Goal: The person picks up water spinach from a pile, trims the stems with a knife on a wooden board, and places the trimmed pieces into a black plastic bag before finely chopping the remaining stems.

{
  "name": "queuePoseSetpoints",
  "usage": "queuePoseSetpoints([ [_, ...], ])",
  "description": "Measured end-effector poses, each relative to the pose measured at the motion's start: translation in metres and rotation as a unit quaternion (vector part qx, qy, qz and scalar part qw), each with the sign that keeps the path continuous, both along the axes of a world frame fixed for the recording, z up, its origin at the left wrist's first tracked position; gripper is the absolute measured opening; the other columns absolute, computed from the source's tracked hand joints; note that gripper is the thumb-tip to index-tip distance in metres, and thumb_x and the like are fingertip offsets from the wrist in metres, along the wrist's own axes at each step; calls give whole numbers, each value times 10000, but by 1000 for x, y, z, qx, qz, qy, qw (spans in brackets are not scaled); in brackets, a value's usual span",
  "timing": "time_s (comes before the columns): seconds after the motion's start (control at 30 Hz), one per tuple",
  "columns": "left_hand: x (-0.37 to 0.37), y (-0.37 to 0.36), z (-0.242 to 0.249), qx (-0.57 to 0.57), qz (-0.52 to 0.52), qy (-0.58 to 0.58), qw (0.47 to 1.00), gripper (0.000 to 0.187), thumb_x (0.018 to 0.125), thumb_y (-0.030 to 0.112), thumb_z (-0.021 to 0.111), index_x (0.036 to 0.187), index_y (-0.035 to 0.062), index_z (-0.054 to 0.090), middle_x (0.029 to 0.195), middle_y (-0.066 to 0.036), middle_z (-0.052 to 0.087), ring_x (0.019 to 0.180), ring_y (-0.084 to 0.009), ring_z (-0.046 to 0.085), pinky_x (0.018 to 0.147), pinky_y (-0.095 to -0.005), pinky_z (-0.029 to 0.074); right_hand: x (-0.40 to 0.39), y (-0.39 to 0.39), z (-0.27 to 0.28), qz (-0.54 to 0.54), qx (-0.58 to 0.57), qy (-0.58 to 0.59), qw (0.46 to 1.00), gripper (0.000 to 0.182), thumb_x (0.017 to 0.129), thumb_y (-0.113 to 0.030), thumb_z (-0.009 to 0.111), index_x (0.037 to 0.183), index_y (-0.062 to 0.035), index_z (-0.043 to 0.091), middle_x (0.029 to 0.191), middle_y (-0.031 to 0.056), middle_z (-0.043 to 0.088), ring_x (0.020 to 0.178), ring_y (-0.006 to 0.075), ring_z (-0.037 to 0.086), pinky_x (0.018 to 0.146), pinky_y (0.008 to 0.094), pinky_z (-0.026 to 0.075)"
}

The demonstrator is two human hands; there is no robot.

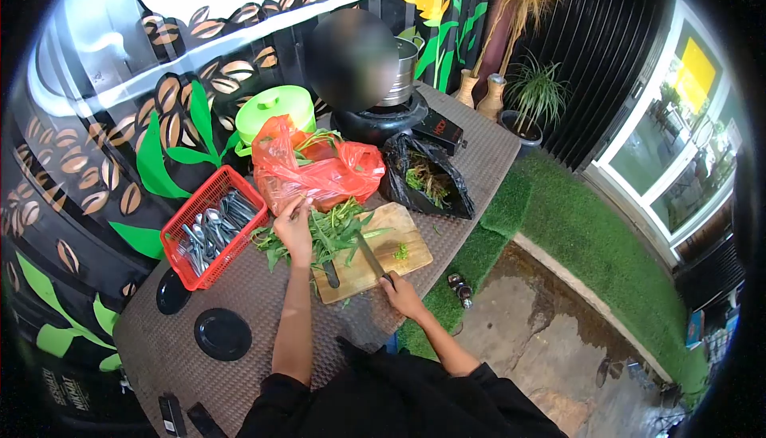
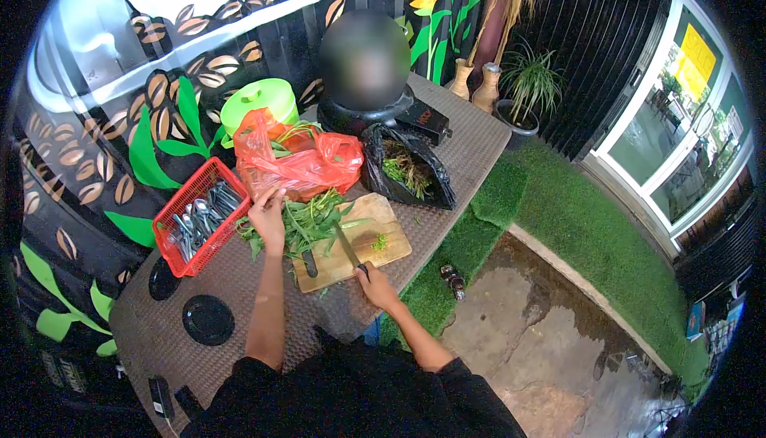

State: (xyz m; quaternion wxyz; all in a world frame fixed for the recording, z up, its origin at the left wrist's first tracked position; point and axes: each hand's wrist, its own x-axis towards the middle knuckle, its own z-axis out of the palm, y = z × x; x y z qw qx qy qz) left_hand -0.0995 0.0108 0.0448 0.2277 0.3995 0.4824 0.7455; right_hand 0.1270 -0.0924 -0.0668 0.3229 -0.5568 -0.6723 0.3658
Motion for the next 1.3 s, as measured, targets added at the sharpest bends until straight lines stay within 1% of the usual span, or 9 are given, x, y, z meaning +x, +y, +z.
queuePoseSetpoints([
  [0.07,8,-8,19,27,-39,181,982,193,795,-15,674,984,-55,664,827,-70,665,668,-79,575,612,-202,480,10,-1,10,-1,-38,-8,999,352,943,-312,461,969,37,491,820,297,576,828,449,569,692,480,428],
  [0.13,18,-7,15,6,-109,152,982,230,775,-7,683,1002,-34,665,797,-91,674,669,-91,598,615,-220,486,19,-4,11,-23,13,22,999,355,947,-316,455,965,37,488,803,293,572,805,441,576,679,469,433],
  [0.2,30,-10,7,-108,-213,277,931,165,742,16,698,903,-9,674,765,-122,670,664,-147,636,613,-268,494,30,-7,12,-21,-1,9,1000,357,949,-318,453,968,37,483,787,288,573,797,445,575,675,473,430],
  [0.27,47,-15,-6,-124,-246,297,914,133,729,28,698,853,2,655,743,-133,660,662,-182,643,606,-295,489,35,-13,20,-14,-91,15,996,356,948,-316,452,969,38,475,772,294,570,790,462,564,678,481,430],
  [0.4,70,-15,-63,-129,-269,376,877,123,711,46,698,746,10,587,697,-147,635,635,-255,639,581,-351,466,33,-26,8,-20,-31,-47,998,337,941,-295,453,1021,30,489,833,307,596,845,479,567,729,523,437],
  [0.67,95,-20,-124,-145,-243,377,882,47,749,-7,626,794,-22,624,681,-141,658,651,-233,668,610,-313,512,47,-16,2,-89,-40,-116,988,377,952,-312,417,942,62,460,745,313,594,742,481,587,664,547,465],
  [0.73,101,-24,-125,-121,-226,410,876,112,754,66,645,853,13,641,758,-170,639,712,-340,617,651,-405,481,49,-14,3,-83,-52,-115,988,376,956,-324,399,956,48,452,772,318,597,760,487,585,682,551,464],
  [0.93,106,-38,-118,-99,-208,424,876,175,776,9,575,932,1,653,864,-196,618,811,-358,598,737,-411,475,50,-10,2,-79,-41,-151,984,340,952,-298,415,1012,37,433,725,311,592,710,486,582,633,549,466],
  [1.3,106,-29,-120,-92,-221,392,888,86,709,23,661,784,-18,663,807,-154,623,805,-325,583,735,-390,452,38,-19,12,-47,-34,-272,961,347,952,-319,403,1054,12,415,699,254,620,669,423,629,585,492,516],
])
